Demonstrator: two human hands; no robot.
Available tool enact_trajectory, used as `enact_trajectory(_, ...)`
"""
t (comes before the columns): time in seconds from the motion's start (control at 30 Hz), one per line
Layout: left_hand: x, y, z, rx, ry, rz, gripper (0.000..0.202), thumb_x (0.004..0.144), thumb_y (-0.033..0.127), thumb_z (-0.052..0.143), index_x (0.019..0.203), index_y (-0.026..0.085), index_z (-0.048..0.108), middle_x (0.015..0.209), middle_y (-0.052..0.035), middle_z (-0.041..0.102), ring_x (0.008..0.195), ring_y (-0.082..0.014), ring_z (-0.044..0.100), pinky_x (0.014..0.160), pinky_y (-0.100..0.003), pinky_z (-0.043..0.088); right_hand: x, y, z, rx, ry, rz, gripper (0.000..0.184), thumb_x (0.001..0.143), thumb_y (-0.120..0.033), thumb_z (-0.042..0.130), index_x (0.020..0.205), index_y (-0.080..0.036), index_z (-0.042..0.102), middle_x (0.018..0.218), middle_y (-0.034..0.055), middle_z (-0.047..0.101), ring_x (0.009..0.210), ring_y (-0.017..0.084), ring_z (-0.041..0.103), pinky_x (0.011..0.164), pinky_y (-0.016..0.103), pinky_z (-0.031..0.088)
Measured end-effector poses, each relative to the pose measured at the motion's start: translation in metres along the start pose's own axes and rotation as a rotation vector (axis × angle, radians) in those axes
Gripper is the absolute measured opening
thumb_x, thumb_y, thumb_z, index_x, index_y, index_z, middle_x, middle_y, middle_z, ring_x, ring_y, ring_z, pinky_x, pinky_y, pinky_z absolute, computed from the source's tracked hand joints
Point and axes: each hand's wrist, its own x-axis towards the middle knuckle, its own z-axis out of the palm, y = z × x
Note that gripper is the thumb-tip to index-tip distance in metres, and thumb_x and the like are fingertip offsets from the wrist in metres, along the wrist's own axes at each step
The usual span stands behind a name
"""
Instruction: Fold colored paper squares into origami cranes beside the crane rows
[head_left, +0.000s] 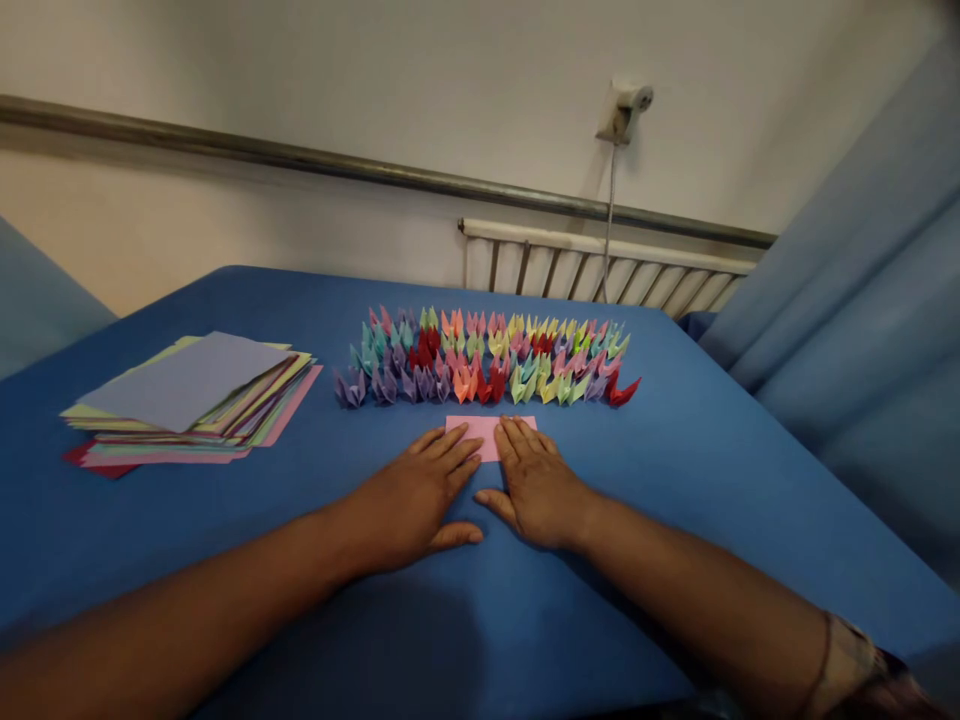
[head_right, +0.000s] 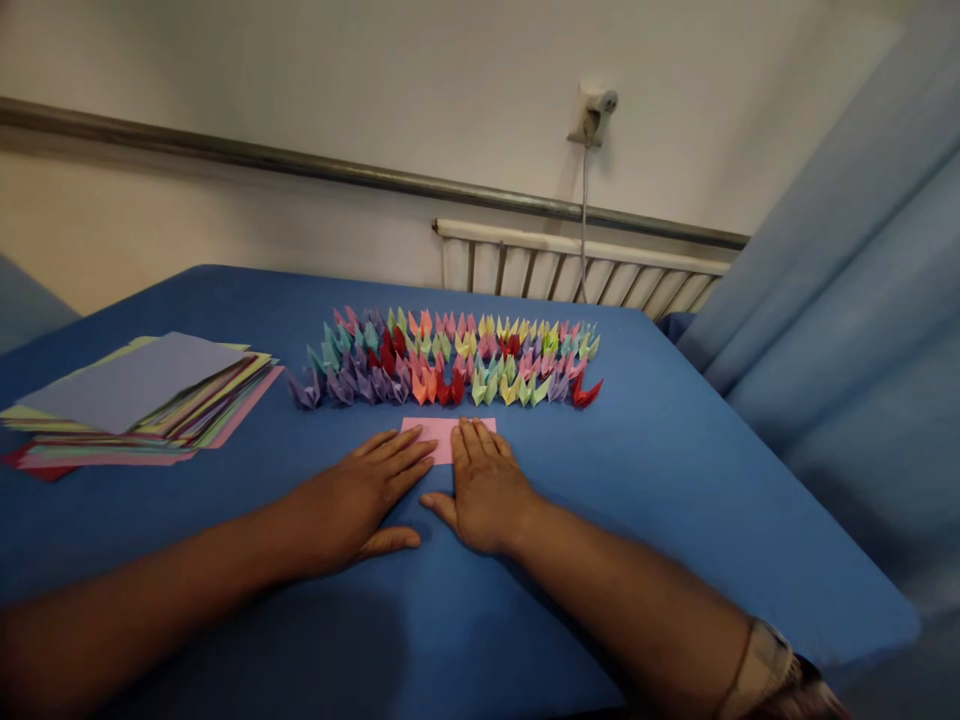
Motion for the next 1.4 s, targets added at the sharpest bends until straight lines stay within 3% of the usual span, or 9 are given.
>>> enact_trajectory(0.17, -0.005, 0.002, -0.009, 0.115, 0.012, -0.159, 0.080, 0.083, 0.072, 0.045, 0.125, 0.006, 0.061, 0.134, -0.0248, 0.055, 0.132, -0.0419, 0.042, 0.110, -0.055, 0.027, -0.001, -0.002, -0.003, 0.000, -0.019, 0.018, 0.089, 0.091, -0.064, 0.037, 0.151, -0.001, 0.020, 0.158, 0.0222, 0.016, 0.146, 0.036, 0.011, 0.117, 0.052, 0.017)
enact_trajectory(0.27, -0.001, 0.004, -0.003, 0.115, 0.129, -0.214, 0.083, 0.085, 0.071, 0.042, 0.132, 0.003, 0.054, 0.140, -0.0262, 0.049, 0.136, -0.0418, 0.037, 0.111, -0.055, 0.026, -0.001, -0.003, -0.004, -0.012, -0.011, 0.006, 0.085, 0.092, -0.062, 0.037, 0.151, -0.003, 0.022, 0.158, 0.0224, 0.016, 0.146, 0.036, 0.011, 0.117, 0.052, 0.016)
enact_trajectory(0.37, 0.006, 0.006, 0.006, 0.081, 0.189, -0.132, 0.085, 0.086, 0.070, 0.041, 0.144, 0.008, 0.038, 0.152, -0.0211, 0.035, 0.143, -0.0368, 0.024, 0.115, -0.051, 0.023, -0.001, -0.003, -0.003, -0.017, -0.012, -0.020, 0.079, 0.093, -0.060, 0.037, 0.152, -0.009, 0.022, 0.158, 0.0223, 0.016, 0.146, 0.036, 0.012, 0.116, 0.054, 0.016)
enact_trajectory(0.53, 0.007, 0.012, 0.002, 0.087, 0.388, -0.113, 0.077, 0.089, 0.059, 0.048, 0.147, 0.013, 0.029, 0.154, -0.0205, 0.029, 0.145, -0.0369, 0.020, 0.115, -0.056, 0.022, -0.002, -0.004, -0.006, 0.005, -0.003, -0.013, 0.078, 0.093, -0.065, 0.031, 0.152, -0.015, 0.026, 0.158, 0.0215, 0.015, 0.146, 0.038, 0.012, 0.115, 0.055, 0.016)
enact_trajectory(0.6, 0.007, 0.015, -0.002, 0.083, 0.428, -0.044, 0.072, 0.091, 0.051, 0.049, 0.149, 0.015, 0.024, 0.156, -0.0183, 0.028, 0.146, -0.0347, 0.017, 0.116, -0.055, 0.020, -0.002, -0.004, -0.007, 0.007, -0.002, -0.019, 0.076, 0.093, -0.065, 0.032, 0.152, -0.018, 0.026, 0.159, 0.0194, 0.014, 0.146, 0.039, 0.011, 0.114, 0.055, 0.016)
enact_trajectory(0.7, 0.010, 0.017, 0.002, 0.019, 0.277, 0.060, 0.074, 0.091, 0.053, 0.048, 0.150, 0.015, 0.022, 0.155, -0.0159, 0.030, 0.146, -0.0316, 0.018, 0.118, -0.051, 0.020, -0.001, -0.004, -0.008, -0.001, -0.022, -0.035, 0.075, 0.094, -0.062, 0.034, 0.152, -0.015, 0.026, 0.158, 0.0197, 0.017, 0.146, 0.038, 0.010, 0.115, 0.054, 0.015)
enact_trajectory(0.83, 0.015, 0.011, 0.014, -0.066, 0.067, -0.006, 0.083, 0.088, 0.065, 0.044, 0.150, 0.013, 0.023, 0.156, -0.0185, 0.027, 0.145, -0.0317, 0.022, 0.117, -0.048, 0.022, 0.001, -0.005, -0.007, -0.007, -0.032, -0.033, 0.075, 0.095, -0.060, 0.033, 0.151, -0.011, 0.026, 0.159, 0.0184, 0.017, 0.147, 0.036, 0.009, 0.116, 0.052, 0.014)
enact_trajectory(1.1, 0.012, 0.004, 0.013, 0.018, -0.036, -0.114, 0.092, 0.086, 0.074, 0.034, 0.149, 0.006, 0.028, 0.156, -0.0240, 0.020, 0.146, -0.0373, 0.013, 0.116, -0.051, 0.018, 0.000, -0.002, -0.005, -0.053, -0.001, 0.113, 0.096, 0.088, -0.071, 0.033, 0.150, 0.002, 0.022, 0.156, 0.0251, 0.017, 0.146, 0.038, 0.014, 0.115, 0.052, 0.018)
enact_trajectory(1.4, 0.009, 0.002, 0.010, 0.020, -0.061, -0.164, 0.092, 0.086, 0.074, 0.034, 0.150, 0.010, 0.026, 0.157, -0.0228, 0.019, 0.146, -0.0398, 0.011, 0.115, -0.054, 0.019, 0.003, 0.016, -0.011, -0.217, -0.013, 0.305, 0.099, 0.088, -0.073, 0.029, 0.147, 0.006, 0.026, 0.154, 0.0298, 0.023, 0.143, 0.042, 0.017, 0.110, 0.055, 0.022)
